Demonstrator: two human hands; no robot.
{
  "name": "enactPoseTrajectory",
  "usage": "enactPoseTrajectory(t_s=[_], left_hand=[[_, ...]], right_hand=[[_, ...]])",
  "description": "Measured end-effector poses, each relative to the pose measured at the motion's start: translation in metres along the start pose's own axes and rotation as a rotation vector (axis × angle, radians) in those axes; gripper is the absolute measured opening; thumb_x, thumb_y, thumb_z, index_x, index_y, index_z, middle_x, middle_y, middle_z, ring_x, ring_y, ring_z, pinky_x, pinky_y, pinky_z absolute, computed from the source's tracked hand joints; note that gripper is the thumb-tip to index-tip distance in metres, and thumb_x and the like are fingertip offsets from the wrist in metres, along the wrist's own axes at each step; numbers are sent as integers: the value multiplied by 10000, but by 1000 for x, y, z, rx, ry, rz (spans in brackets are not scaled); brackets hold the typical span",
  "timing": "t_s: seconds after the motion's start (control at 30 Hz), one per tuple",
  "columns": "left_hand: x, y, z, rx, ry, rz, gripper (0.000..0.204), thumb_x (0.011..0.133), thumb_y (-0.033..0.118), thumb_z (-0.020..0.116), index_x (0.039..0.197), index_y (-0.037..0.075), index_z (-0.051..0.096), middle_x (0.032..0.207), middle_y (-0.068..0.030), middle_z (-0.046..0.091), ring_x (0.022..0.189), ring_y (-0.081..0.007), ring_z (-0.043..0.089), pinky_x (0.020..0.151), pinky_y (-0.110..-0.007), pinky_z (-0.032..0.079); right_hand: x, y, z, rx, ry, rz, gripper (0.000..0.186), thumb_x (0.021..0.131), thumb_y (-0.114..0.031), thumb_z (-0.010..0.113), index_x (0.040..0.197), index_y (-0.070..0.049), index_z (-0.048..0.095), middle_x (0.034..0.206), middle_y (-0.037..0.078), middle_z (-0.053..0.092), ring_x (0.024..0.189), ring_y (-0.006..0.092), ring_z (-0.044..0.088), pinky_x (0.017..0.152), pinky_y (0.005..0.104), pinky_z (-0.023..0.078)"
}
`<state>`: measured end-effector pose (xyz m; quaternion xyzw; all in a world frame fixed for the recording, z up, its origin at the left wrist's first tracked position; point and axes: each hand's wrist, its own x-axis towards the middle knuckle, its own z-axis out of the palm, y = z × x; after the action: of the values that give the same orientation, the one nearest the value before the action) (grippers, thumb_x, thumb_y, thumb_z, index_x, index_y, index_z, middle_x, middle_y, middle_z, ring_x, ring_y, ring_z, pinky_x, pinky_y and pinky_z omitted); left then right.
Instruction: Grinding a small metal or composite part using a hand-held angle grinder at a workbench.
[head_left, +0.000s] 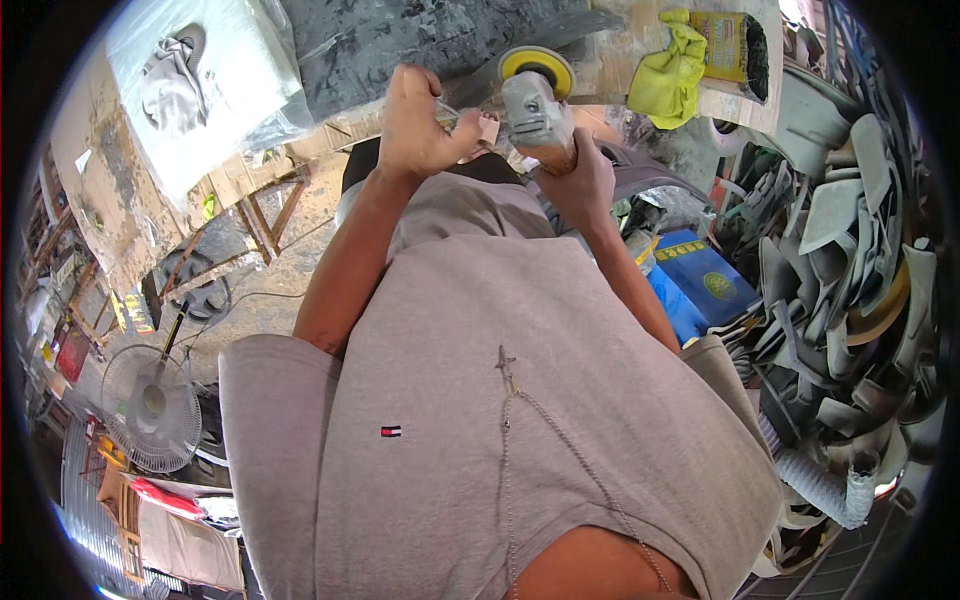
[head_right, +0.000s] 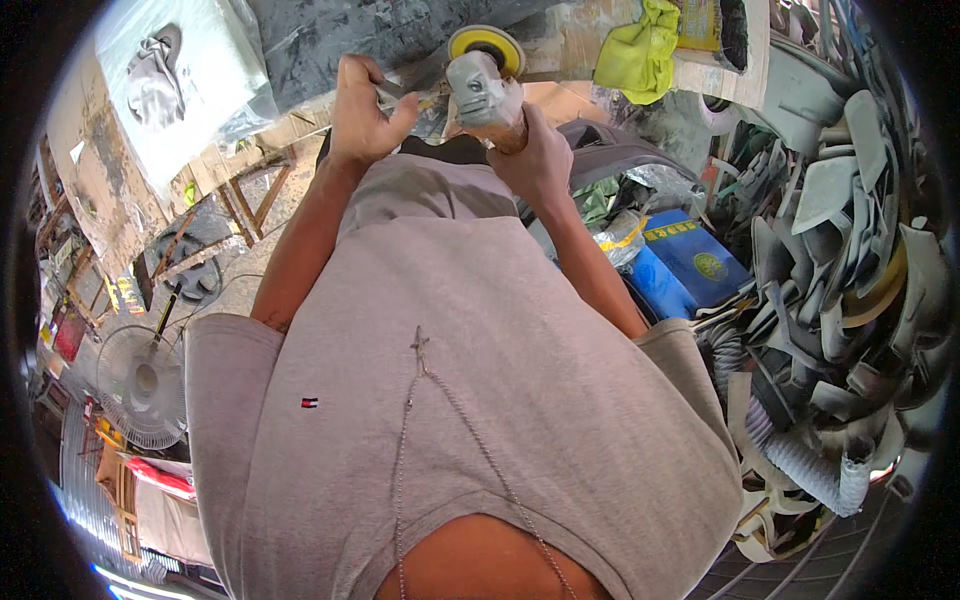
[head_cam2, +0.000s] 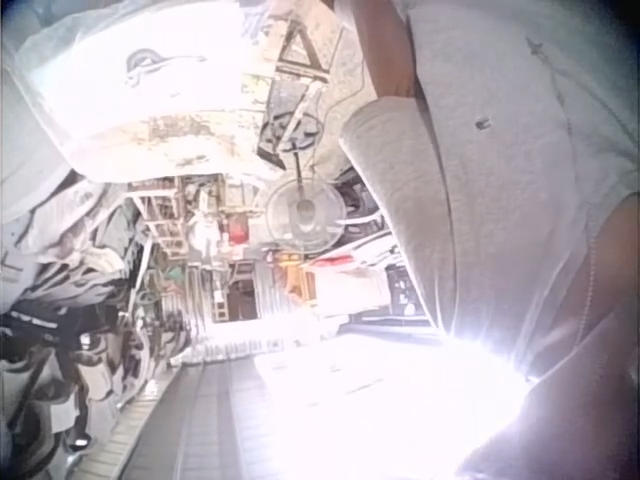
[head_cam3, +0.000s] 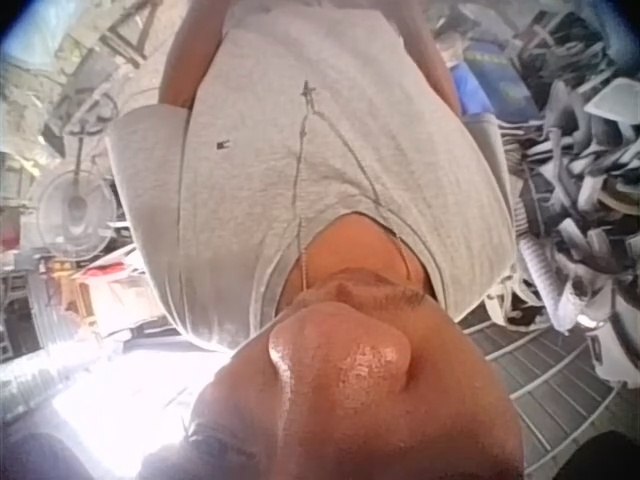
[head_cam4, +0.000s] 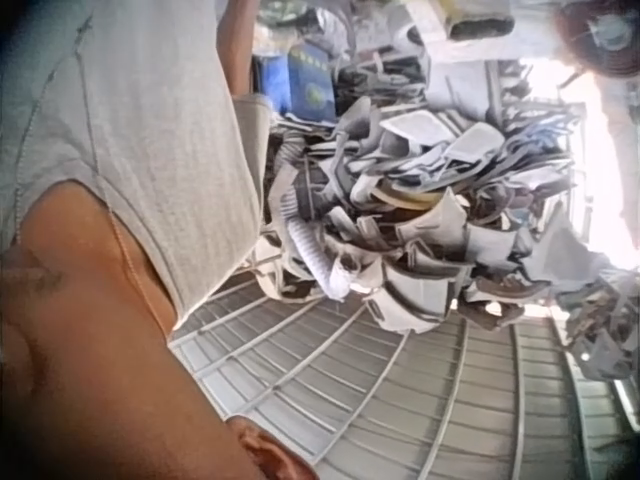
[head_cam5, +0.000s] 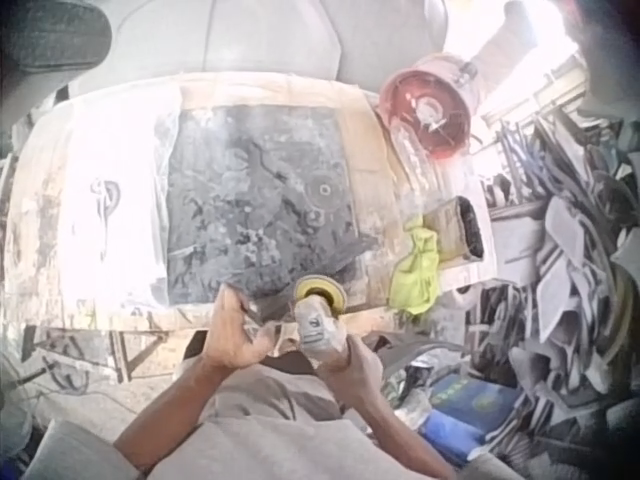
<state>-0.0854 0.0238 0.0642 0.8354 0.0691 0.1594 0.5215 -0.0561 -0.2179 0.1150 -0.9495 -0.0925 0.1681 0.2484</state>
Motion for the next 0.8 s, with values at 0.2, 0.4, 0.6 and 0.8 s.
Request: enactPoseTrajectory(t_s=[0.2,0.4,0.6,0.8], left_hand=[[-2,4,0,24,-7,-14,472,679,265,761,926,-25,482,915,-162,470,849,-339,484,736,-429,432],[-2,3,2,42,6,11,484,691,279,767,933,-29,482,915,-163,470,851,-339,484,743,-429,434],[-3,-2,-2,-22,20,-31,499,737,269,783,972,-40,470,932,-175,467,839,-332,475,736,-423,426],[-4,-9,-5,-72,10,-13,463,788,219,763,996,-46,447,958,-179,451,856,-321,460,764,-419,405]], right_hand=[[1,-3,-1,27,20,49,496,639,-206,804,1066,-63,598,945,200,699,899,417,669,738,476,523],[2,-5,0,6,21,16,484,641,-188,801,1065,-65,601,938,197,700,900,414,672,748,461,528],[-4,8,-11,329,-44,82,514,660,-126,770,1137,-27,604,979,120,698,876,260,688,783,355,534],[-6,35,-45,689,-531,229,514,655,-49,738,1144,1,587,963,31,637,844,130,605,783,278,506]])
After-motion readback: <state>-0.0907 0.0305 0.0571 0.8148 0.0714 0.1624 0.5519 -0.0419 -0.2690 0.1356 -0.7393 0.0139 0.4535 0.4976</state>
